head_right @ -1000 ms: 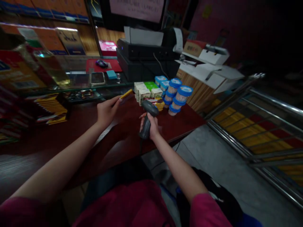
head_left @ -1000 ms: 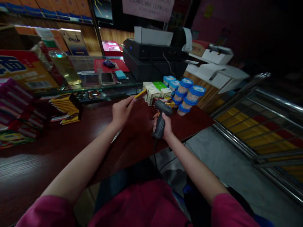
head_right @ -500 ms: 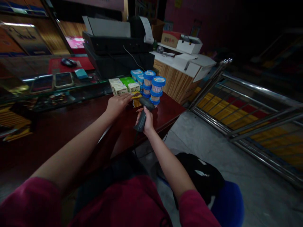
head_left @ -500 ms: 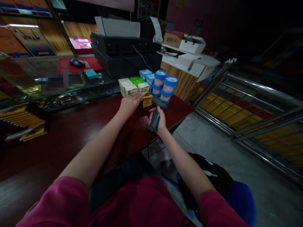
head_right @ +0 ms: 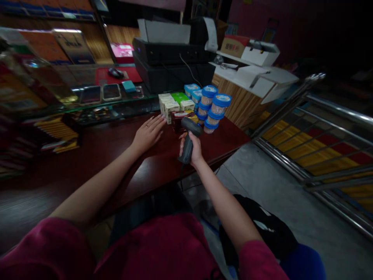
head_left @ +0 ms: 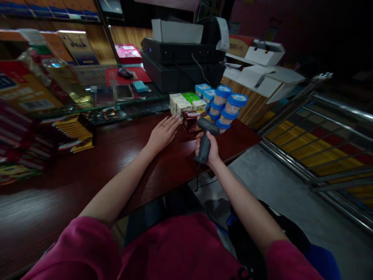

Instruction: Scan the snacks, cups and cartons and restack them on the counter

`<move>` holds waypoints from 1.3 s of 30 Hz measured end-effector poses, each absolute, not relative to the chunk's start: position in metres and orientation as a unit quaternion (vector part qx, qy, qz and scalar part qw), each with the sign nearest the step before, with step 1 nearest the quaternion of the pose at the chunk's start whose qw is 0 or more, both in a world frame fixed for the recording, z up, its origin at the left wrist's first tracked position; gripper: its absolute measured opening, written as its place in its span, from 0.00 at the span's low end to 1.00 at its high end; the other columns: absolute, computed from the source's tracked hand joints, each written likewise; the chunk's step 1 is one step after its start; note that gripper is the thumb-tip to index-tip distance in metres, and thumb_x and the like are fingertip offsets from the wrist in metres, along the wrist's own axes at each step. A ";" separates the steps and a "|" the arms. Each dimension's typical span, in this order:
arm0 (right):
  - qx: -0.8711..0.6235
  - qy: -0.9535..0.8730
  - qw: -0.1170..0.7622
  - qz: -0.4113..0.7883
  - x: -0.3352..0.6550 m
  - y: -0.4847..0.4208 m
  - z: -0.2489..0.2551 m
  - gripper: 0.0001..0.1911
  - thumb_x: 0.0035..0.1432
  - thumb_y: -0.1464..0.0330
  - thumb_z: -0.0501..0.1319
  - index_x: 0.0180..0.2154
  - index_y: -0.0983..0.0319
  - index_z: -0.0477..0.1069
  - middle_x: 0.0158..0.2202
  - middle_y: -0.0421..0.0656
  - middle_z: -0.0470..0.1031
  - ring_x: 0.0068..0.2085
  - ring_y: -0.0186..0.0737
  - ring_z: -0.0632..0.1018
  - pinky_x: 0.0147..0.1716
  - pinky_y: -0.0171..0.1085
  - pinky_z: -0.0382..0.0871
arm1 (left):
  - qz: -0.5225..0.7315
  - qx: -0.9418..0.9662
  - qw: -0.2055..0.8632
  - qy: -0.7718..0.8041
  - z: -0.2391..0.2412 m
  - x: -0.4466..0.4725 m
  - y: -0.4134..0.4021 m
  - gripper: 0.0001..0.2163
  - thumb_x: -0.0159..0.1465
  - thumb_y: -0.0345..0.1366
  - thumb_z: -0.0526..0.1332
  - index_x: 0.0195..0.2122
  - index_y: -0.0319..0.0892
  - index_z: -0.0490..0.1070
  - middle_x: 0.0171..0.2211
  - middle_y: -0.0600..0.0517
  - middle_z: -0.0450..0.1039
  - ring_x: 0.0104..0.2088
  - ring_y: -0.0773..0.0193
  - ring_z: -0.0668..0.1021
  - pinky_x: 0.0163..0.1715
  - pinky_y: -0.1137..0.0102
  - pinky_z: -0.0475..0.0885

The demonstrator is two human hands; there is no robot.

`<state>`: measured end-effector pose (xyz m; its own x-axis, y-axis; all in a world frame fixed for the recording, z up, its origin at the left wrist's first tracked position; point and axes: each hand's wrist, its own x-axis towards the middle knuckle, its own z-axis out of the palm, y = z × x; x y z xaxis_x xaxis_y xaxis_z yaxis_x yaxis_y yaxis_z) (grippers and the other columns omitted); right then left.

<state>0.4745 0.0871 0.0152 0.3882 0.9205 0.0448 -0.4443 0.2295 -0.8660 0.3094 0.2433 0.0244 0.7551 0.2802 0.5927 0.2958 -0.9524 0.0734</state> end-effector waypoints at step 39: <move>-0.332 -0.506 0.370 0.706 0.299 0.202 0.025 0.26 0.57 0.46 0.63 0.32 0.64 0.73 0.17 0.38 0.71 0.13 0.34 0.70 0.10 0.32 0.67 | -0.433 -0.635 -0.347 -0.538 -0.001 0.057 0.261 0.20 0.64 0.52 0.62 0.32 0.37 0.82 0.26 0.51 0.78 0.27 0.64 0.75 0.27 0.73 0.65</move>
